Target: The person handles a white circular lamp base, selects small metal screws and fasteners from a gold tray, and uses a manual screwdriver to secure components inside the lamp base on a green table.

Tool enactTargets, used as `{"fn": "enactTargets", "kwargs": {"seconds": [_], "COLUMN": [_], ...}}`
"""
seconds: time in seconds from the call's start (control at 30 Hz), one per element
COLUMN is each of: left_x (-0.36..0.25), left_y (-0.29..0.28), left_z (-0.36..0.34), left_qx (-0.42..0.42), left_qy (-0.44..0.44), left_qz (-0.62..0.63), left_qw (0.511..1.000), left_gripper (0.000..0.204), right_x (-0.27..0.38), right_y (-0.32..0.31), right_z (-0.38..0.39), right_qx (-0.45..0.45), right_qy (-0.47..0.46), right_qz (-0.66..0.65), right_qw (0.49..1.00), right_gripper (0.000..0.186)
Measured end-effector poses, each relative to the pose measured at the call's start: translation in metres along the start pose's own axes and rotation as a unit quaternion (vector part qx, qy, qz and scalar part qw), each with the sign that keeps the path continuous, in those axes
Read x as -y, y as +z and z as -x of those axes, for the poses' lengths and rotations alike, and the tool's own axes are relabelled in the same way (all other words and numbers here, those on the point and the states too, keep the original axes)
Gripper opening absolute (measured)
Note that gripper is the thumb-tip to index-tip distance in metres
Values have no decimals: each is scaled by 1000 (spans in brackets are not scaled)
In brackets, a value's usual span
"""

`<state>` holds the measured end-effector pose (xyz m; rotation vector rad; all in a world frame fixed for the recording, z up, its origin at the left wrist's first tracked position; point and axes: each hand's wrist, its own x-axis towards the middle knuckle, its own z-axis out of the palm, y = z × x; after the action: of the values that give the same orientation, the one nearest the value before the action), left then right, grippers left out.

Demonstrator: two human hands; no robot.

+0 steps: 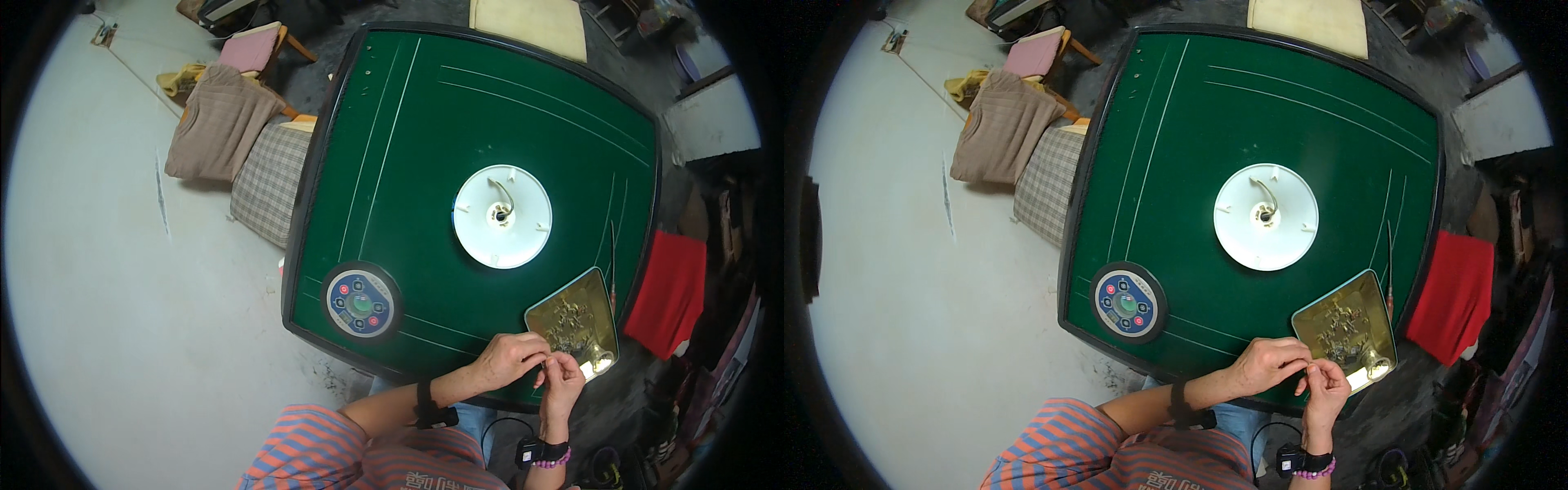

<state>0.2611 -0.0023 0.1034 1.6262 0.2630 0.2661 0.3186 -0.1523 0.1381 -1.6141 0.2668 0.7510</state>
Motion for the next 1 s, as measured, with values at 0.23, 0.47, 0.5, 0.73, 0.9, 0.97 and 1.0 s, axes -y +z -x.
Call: {"fn": "enactTargets", "kwargs": {"seconds": [0.23, 0.47, 0.5, 0.73, 0.9, 0.97, 1.0], "left_x": [2, 11, 10, 11, 21, 29, 25], "left_y": [9, 35, 30, 49, 45, 17, -1], "left_z": [1, -6, -7, -10, -7, 3, 2], "left_qx": [17, 44, 64, 140, 144, 98, 95], "left_qy": [-23, -54, -109, -289, -260, -186, -183], "left_qz": [13, 32, 44, 103, 62, -13, -42], "left_qw": [999, 997, 991, 941, 953, 978, 978], "left_gripper": [9, 10, 10, 12, 22, 28, 26], "right_x": [-2, 9, 4, -15, -34, -40, -35], "right_y": [-10, -22, -22, -45, -66, -69, -72], "right_z": [3, 1, 1, -1, -22, -35, -39], "right_qx": [0, -15, -20, -31, -83, -84, -79], "right_qy": [-21, -9, 4, -36, 20, 44, 29], "right_qz": [34, 49, 24, 11, 53, 64, 85], "right_qw": [999, 999, 1000, 999, 995, 993, 993], "right_gripper": [9, 4, 4, 6, 10, 20, 25]}}
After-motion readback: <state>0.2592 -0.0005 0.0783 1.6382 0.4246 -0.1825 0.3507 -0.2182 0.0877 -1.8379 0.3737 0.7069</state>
